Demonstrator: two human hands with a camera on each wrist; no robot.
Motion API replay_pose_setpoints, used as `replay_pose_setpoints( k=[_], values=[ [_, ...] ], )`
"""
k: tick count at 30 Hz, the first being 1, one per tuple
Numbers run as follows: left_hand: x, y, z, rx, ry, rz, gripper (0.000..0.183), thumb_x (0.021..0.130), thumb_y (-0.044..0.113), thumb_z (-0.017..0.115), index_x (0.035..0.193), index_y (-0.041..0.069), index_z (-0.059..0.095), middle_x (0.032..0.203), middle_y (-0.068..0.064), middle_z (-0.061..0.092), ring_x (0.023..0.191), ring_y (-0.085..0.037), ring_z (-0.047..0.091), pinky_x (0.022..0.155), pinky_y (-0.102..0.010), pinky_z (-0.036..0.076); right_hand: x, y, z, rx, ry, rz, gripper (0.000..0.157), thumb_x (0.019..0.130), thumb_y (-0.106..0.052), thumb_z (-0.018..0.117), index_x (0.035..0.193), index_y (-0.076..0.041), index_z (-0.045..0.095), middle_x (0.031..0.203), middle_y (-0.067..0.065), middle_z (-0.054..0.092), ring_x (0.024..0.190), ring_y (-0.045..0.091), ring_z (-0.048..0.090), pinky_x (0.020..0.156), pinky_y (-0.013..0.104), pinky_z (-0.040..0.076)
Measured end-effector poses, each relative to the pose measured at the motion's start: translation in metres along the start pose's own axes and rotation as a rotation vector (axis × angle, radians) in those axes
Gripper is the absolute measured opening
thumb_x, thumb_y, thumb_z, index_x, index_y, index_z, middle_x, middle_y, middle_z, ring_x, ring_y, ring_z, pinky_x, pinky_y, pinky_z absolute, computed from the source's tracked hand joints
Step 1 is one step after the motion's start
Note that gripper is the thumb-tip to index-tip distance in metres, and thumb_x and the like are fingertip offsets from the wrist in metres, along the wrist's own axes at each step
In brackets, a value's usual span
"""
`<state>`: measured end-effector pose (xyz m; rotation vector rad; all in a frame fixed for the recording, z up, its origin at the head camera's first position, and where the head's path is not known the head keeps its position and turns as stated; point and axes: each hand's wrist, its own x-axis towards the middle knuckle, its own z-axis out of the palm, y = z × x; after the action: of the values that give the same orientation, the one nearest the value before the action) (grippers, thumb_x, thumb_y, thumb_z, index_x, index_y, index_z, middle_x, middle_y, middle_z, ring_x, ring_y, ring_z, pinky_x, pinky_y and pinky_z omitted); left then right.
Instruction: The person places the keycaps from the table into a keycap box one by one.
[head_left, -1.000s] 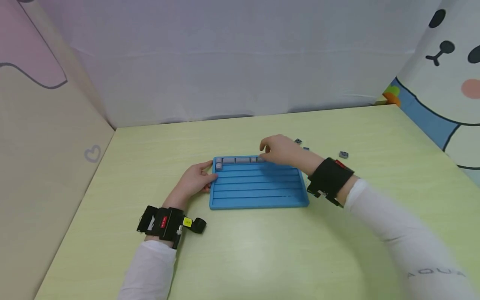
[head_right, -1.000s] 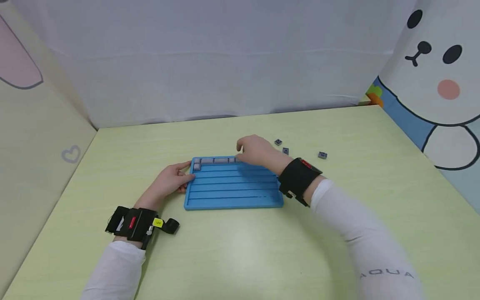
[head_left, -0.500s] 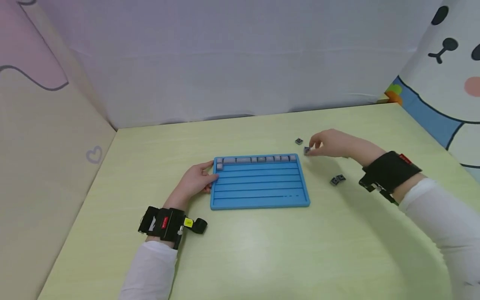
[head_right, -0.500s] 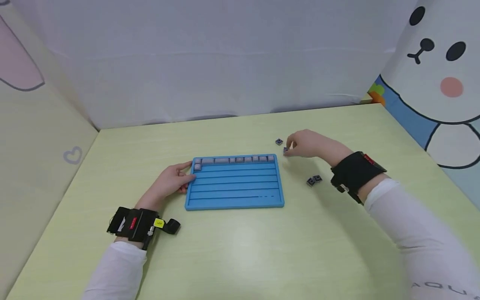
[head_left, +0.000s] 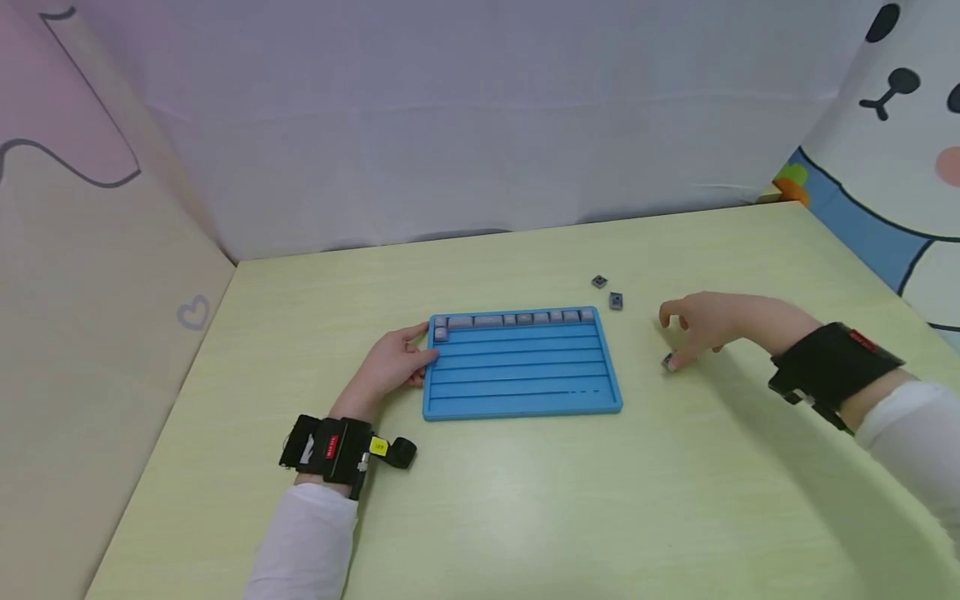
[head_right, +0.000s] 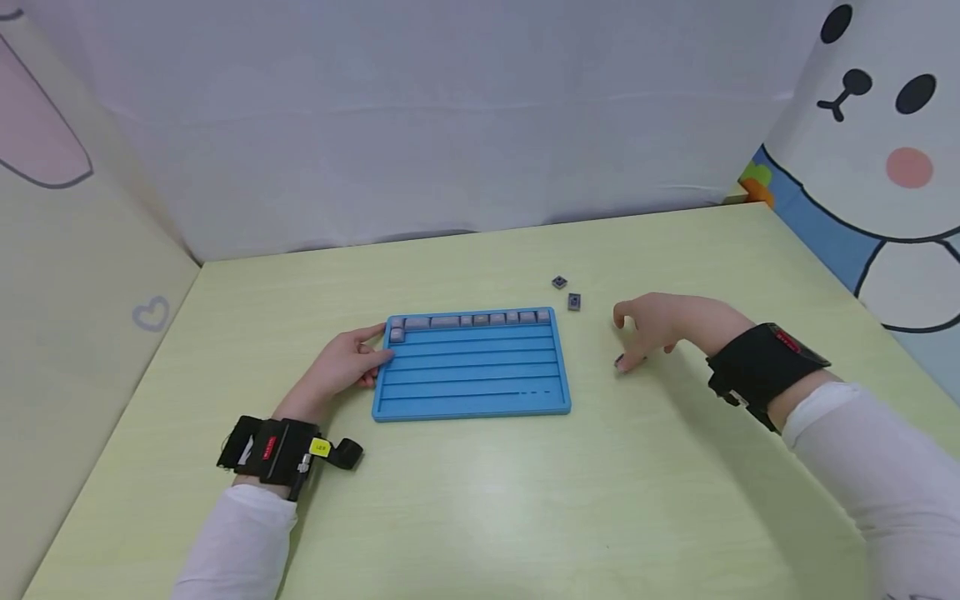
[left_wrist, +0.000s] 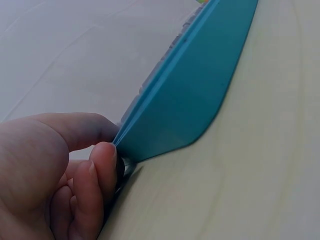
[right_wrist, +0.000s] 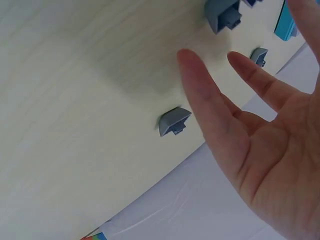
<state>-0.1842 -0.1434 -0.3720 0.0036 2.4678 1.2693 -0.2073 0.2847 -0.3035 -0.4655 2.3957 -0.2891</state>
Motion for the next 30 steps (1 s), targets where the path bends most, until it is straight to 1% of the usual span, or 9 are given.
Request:
replay_pose_setpoints(
  k=[3,6,10,13,20,23,27,30],
  values=[
    [0.0,0.0,0.0,0.0,0.002,-0.002,0.063,0.092,0.018,0.06,0.148,0.01,0.032,0.055,0.002,0.05,0.046,-0.008,0.052,0.051,-0.021,0.047,-0.001,-0.001,0.006,-0.032,0.021,-0.012,0.065,0.072,-0.043,0.08,0.112,-0.002,0.049,0.099,0.02,0.05,0.074,0.02,0.053,0.059,0.031,0.05],
    [-0.001,0.0,0.0,-0.003,0.001,-0.004,0.063,0.093,0.018,0.06,0.148,0.01,0.032,0.056,0.002,0.05,0.046,-0.008,0.052,0.051,-0.021,0.047,0.001,-0.001,0.012,-0.078,0.042,-0.031,0.056,0.072,-0.04,0.08,0.105,-0.005,0.05,0.088,0.013,0.047,0.067,0.018,0.05,0.058,0.028,0.042],
    [-0.002,0.0,0.0,-0.009,-0.001,-0.003,0.063,0.093,0.018,0.06,0.148,0.01,0.032,0.056,0.001,0.05,0.046,-0.008,0.052,0.051,-0.021,0.047,0.006,-0.001,0.016,-0.143,0.095,-0.078,0.043,0.075,-0.034,0.079,0.096,-0.009,0.051,0.08,0.007,0.044,0.07,0.019,0.045,0.061,0.029,0.033],
    [-0.002,0.0,-0.001,-0.011,-0.002,-0.002,0.063,0.093,0.018,0.06,0.148,0.01,0.032,0.055,0.001,0.05,0.046,-0.008,0.051,0.051,-0.022,0.047,0.01,-0.002,0.017,-0.154,0.123,-0.101,0.035,0.077,-0.031,0.077,0.092,-0.01,0.053,0.081,0.006,0.044,0.074,0.02,0.042,0.062,0.03,0.033],
    [0.0,0.0,0.0,0.003,-0.002,-0.001,0.063,0.092,0.019,0.06,0.148,0.01,0.033,0.054,0.003,0.05,0.046,-0.008,0.051,0.051,-0.022,0.047,0.02,-0.001,0.017,-0.105,0.125,-0.137,0.023,0.082,-0.024,0.074,0.087,-0.009,0.058,0.077,0.001,0.047,0.072,0.016,0.045,0.063,0.029,0.036],
    [0.001,0.0,0.0,0.01,0.003,0.002,0.062,0.092,0.02,0.06,0.148,0.01,0.033,0.054,0.003,0.05,0.045,-0.008,0.051,0.051,-0.022,0.047,0.024,-0.002,0.018,-0.089,0.135,-0.153,0.021,0.083,-0.023,0.073,0.084,-0.01,0.057,0.074,-0.001,0.047,0.071,0.015,0.045,0.063,0.029,0.036],
    [0.001,0.0,0.0,0.014,0.005,0.005,0.062,0.092,0.02,0.06,0.148,0.01,0.033,0.054,0.003,0.05,0.045,-0.008,0.051,0.051,-0.022,0.047,0.025,-0.003,0.018,-0.088,0.158,-0.172,0.022,0.083,-0.021,0.073,0.081,-0.01,0.054,0.073,-0.001,0.045,0.071,0.015,0.044,0.064,0.03,0.034],
    [0.0,0.0,0.0,0.015,0.004,0.004,0.063,0.092,0.02,0.06,0.148,0.01,0.033,0.054,0.003,0.05,0.045,-0.008,0.051,0.051,-0.022,0.046,0.024,-0.005,0.017,-0.09,0.175,-0.186,0.019,0.082,-0.019,0.074,0.083,-0.009,0.058,0.075,-0.001,0.049,0.073,0.015,0.045,0.066,0.031,0.037]
  ],
)
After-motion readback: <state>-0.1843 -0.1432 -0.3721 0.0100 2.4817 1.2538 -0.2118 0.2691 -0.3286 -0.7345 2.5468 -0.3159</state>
